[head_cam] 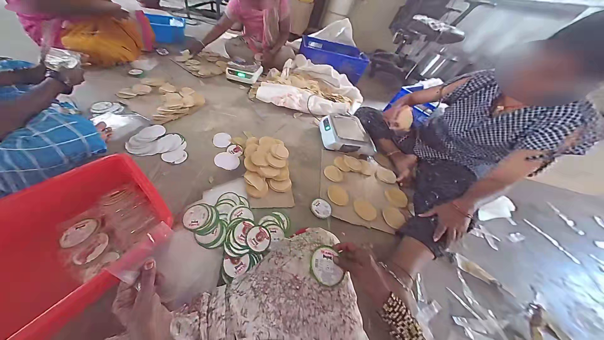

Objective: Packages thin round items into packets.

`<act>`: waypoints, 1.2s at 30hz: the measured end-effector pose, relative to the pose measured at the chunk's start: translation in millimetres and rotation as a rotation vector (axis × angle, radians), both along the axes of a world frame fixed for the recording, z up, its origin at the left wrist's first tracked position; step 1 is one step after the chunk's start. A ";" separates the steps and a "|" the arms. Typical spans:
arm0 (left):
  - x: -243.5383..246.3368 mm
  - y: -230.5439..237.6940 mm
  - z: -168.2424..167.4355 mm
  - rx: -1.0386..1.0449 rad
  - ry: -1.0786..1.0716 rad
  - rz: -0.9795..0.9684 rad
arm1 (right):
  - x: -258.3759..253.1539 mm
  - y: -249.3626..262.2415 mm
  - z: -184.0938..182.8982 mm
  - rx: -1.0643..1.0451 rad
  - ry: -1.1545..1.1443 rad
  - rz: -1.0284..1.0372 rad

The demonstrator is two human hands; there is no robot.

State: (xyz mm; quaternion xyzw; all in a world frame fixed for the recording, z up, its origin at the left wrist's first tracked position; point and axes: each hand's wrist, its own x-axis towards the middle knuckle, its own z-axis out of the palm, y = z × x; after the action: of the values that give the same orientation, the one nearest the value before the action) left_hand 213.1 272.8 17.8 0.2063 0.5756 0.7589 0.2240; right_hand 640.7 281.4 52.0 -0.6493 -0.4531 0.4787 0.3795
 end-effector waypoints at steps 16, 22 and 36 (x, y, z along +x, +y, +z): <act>2.6 0.4 0.3 -0.084 0.042 -0.024 | -1.8 0.4 -17.3 0.039 -0.021 -0.100; 0.3 -0.3 -2.2 -0.095 0.050 -0.057 | -1.0 -0.5 -17.4 0.041 0.024 -0.081; -2.8 4.3 -13.8 -0.102 0.080 -0.157 | 87.0 166.9 -38.9 0.008 -0.355 -0.467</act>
State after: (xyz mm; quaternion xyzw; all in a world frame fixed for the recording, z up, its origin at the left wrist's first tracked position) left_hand 210.2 277.1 4.1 0.2690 0.6041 0.6998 0.2700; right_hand 727.7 448.4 13.1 -0.8081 -0.3526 0.2552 0.3969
